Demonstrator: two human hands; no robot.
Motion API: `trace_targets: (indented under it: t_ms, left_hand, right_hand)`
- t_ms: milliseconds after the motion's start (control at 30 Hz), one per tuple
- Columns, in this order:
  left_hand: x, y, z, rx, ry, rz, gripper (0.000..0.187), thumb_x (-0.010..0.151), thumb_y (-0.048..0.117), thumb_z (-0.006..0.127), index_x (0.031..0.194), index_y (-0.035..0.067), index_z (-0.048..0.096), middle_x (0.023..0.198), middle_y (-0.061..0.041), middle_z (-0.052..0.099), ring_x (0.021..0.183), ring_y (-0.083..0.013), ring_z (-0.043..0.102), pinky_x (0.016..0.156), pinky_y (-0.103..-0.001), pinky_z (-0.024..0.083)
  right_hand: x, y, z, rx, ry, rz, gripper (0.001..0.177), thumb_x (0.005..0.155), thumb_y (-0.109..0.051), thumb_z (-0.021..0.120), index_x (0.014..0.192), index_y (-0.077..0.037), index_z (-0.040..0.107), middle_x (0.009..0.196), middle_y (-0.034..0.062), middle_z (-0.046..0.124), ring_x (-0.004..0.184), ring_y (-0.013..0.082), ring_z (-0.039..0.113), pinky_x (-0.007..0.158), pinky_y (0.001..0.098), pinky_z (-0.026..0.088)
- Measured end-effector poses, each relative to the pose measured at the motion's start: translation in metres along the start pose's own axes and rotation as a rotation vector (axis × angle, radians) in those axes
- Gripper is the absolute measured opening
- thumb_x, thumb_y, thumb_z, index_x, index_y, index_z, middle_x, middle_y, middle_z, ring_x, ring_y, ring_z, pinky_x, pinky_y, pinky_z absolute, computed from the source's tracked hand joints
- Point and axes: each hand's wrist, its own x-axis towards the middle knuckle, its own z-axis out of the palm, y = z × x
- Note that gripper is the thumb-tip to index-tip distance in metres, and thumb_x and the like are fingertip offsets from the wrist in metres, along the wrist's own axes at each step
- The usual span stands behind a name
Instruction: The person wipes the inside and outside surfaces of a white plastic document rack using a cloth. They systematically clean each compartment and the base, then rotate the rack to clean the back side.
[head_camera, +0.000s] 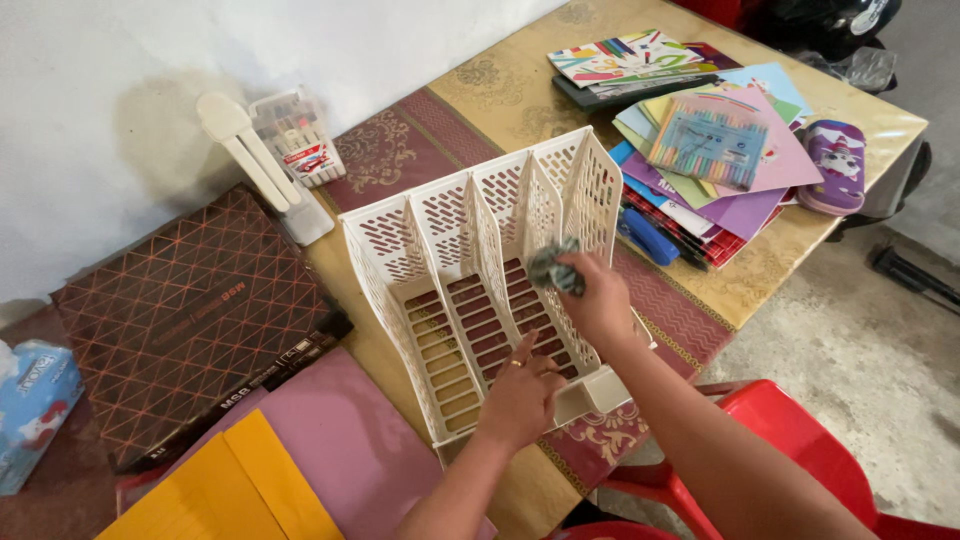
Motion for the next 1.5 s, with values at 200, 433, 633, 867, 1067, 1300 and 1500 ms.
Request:
trace_targets:
  t_ms: [200,433,633,867,1067,1300,1500]
  left_hand:
    - [0.005,0.001,0.003,-0.001,-0.003,-0.074,0.022,0.086,0.01,0.06,0.099,0.008,0.077,0.117,-0.011,0.069,0.145,-0.0386,0.04,0.119,-0.054,0.033]
    - [0.021,-0.006,0.008,0.028,0.029,-0.162,0.025,0.093,0.011,0.057,0.116,0.01,0.068,0.122,-0.009,0.064,0.129,-0.0291,0.055,0.119,-0.055,0.029]
    - [0.027,-0.007,0.018,0.128,-0.051,-0.166,0.04,0.092,0.011,0.057,0.132,0.008,0.056,0.138,-0.009,0.05,0.137,-0.0295,0.043,0.122,-0.05,0.026]
    - [0.026,0.0,0.014,0.222,0.118,-0.223,0.086,0.082,0.011,0.06,0.155,-0.003,0.016,0.164,-0.027,0.007,0.152,-0.0447,-0.001,0.122,-0.059,0.006]
    - [0.023,-0.004,0.014,0.177,0.202,-0.196,0.089,0.082,0.01,0.057,0.153,-0.015,0.01,0.164,-0.036,0.004,0.155,-0.0475,0.004,0.125,-0.055,0.011]
    - [0.021,-0.01,0.022,0.05,0.267,-0.126,0.09,0.081,0.003,0.057,0.157,-0.012,0.011,0.167,-0.034,0.006,0.157,-0.0469,0.012,0.128,-0.049,0.021]
    - [0.022,-0.016,0.025,0.074,0.293,-0.062,0.096,0.08,0.003,0.058,0.158,-0.009,0.004,0.167,-0.033,0.001,0.156,-0.0485,0.01,0.127,-0.049,0.023]
  right_hand:
    - [-0.034,0.012,-0.014,-0.193,-0.368,0.282,0.047,0.074,-0.021,0.082,0.12,-0.026,0.072,0.103,0.0067,0.074,0.095,0.0306,0.073,0.086,0.0444,0.057]
    - [-0.069,0.021,-0.043,-0.311,-0.373,0.024,0.04,0.07,-0.02,0.082,0.11,-0.02,0.076,0.1,0.0073,0.074,0.098,0.0321,0.071,0.086,0.0462,0.056]
    - [-0.06,0.021,-0.028,-0.28,-0.378,0.135,0.046,0.073,-0.02,0.082,0.118,-0.024,0.072,0.106,0.0091,0.072,0.094,0.034,0.071,0.084,0.0463,0.057]
    - [-0.019,0.017,-0.003,-0.102,-0.217,0.063,0.047,0.073,-0.016,0.082,0.119,-0.021,0.07,0.108,0.0126,0.072,0.095,0.0367,0.071,0.081,0.0469,0.057]
    - [0.014,-0.015,-0.008,0.068,0.023,0.029,0.049,0.079,-0.012,0.079,0.126,-0.016,0.065,0.109,0.0163,0.073,0.095,0.0369,0.072,0.081,0.0454,0.058]
    - [0.093,-0.047,-0.03,0.027,0.094,-0.145,0.046,0.08,-0.016,0.08,0.125,-0.012,0.07,0.112,0.0193,0.072,0.098,0.0393,0.07,0.085,0.0469,0.056]
    - [0.153,-0.059,-0.022,-0.163,-0.052,-0.024,0.041,0.079,-0.026,0.079,0.118,-0.015,0.074,0.1,0.0175,0.075,0.094,0.0378,0.07,0.083,0.0471,0.054]
